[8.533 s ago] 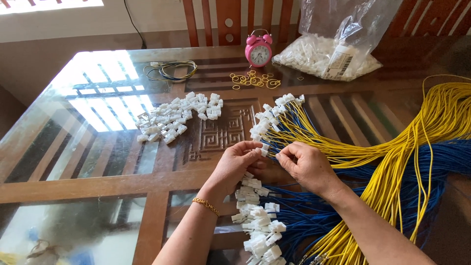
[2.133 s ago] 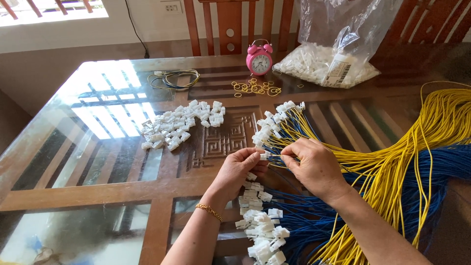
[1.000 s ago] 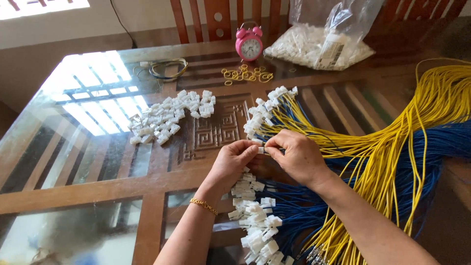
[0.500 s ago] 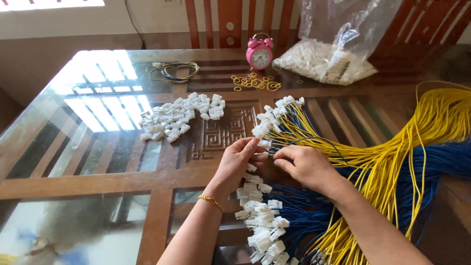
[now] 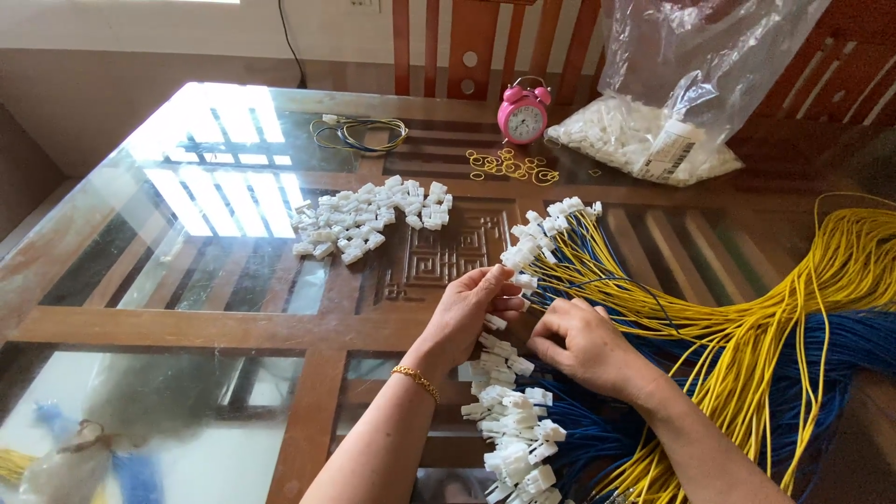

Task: The person assembles fiber optic cables by inserting the ends of yellow and blue cables into white plastic connectors. They work at a glass table, handling the cables and connectors by hand, and placing the finished assemblies on the table surface.

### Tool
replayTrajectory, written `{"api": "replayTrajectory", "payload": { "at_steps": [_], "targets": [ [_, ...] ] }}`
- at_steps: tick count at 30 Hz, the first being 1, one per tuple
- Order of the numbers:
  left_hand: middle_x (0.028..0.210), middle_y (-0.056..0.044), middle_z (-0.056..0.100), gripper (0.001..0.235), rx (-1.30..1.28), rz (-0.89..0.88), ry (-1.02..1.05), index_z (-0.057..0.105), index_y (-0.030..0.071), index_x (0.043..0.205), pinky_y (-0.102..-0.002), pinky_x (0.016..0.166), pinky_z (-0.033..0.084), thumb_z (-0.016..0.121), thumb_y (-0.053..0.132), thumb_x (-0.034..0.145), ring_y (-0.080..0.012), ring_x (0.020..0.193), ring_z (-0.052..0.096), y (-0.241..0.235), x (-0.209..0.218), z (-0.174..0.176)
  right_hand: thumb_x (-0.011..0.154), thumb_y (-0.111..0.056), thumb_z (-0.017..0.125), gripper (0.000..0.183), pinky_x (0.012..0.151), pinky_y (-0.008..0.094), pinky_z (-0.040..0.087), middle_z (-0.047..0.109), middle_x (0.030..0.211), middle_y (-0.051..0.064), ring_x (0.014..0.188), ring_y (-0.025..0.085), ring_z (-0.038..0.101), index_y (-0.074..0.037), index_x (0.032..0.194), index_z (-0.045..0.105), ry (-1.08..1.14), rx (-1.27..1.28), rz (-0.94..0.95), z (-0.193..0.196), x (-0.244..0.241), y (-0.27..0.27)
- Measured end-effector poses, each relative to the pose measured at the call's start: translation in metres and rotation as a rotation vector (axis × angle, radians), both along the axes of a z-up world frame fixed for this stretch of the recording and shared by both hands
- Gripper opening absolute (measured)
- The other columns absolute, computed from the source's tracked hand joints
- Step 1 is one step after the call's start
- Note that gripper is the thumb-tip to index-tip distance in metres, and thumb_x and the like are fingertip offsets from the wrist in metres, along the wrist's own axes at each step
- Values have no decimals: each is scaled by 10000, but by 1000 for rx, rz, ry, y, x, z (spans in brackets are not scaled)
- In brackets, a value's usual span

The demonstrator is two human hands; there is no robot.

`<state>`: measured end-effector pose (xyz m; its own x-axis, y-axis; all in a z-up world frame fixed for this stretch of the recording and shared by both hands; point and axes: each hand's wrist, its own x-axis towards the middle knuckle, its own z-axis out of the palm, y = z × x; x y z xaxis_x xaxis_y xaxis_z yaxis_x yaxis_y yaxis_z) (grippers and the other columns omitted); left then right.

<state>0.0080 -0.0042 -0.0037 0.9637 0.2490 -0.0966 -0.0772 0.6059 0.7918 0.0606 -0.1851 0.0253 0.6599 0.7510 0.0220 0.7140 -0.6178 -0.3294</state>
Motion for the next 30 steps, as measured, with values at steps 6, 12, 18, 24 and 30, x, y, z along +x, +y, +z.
{"api": "replayTrajectory", "payload": {
  "at_steps": [6, 12, 18, 24, 30],
  "targets": [
    [960, -202, 698, 404, 31, -35, 21, 629, -17, 1156, -397, 681, 625, 660, 315, 928, -307, 813, 728, 1, -8, 14, 856, -314, 665, 174, 797, 352, 515, 651, 828, 70, 852, 228, 657, -158, 805, 724, 134, 339, -42, 9, 9, -12],
    [865, -124, 688, 292, 143, -30, -8, 626, -41, 1143, -309, 606, 625, 665, 133, 911, -204, 751, 711, -2, 2, -8, 858, -179, 648, 124, 786, 425, 501, 634, 790, 159, 811, 313, 645, -65, 847, 696, 119, 380, 47, 38, 0, -18],
    [861, -161, 695, 250, 109, -38, 46, 621, 17, 1075, -373, 667, 634, 695, 168, 890, -250, 759, 731, 0, -4, 3, 769, -154, 680, 36, 713, 421, 519, 662, 762, 90, 758, 282, 650, -139, 799, 693, 102, 39, 276, 111, -18, -55],
    [829, -111, 663, 147, 170, -122, 98, 599, 33, 969, -282, 732, 603, 644, 158, 905, -194, 797, 689, 0, -21, 34, 704, -138, 786, 228, 751, 379, 470, 680, 957, -87, 862, 191, 582, -273, 882, 745, -114, -334, 398, 45, -6, -112],
    [801, -97, 649, 335, 201, -132, 66, 611, 41, 1220, -270, 648, 594, 608, 182, 917, -158, 717, 660, 2, -23, 35, 779, -245, 710, 90, 728, 436, 372, 697, 781, -179, 845, 185, 560, -309, 841, 700, -333, -271, 426, 33, -6, -128]
  ]
}}
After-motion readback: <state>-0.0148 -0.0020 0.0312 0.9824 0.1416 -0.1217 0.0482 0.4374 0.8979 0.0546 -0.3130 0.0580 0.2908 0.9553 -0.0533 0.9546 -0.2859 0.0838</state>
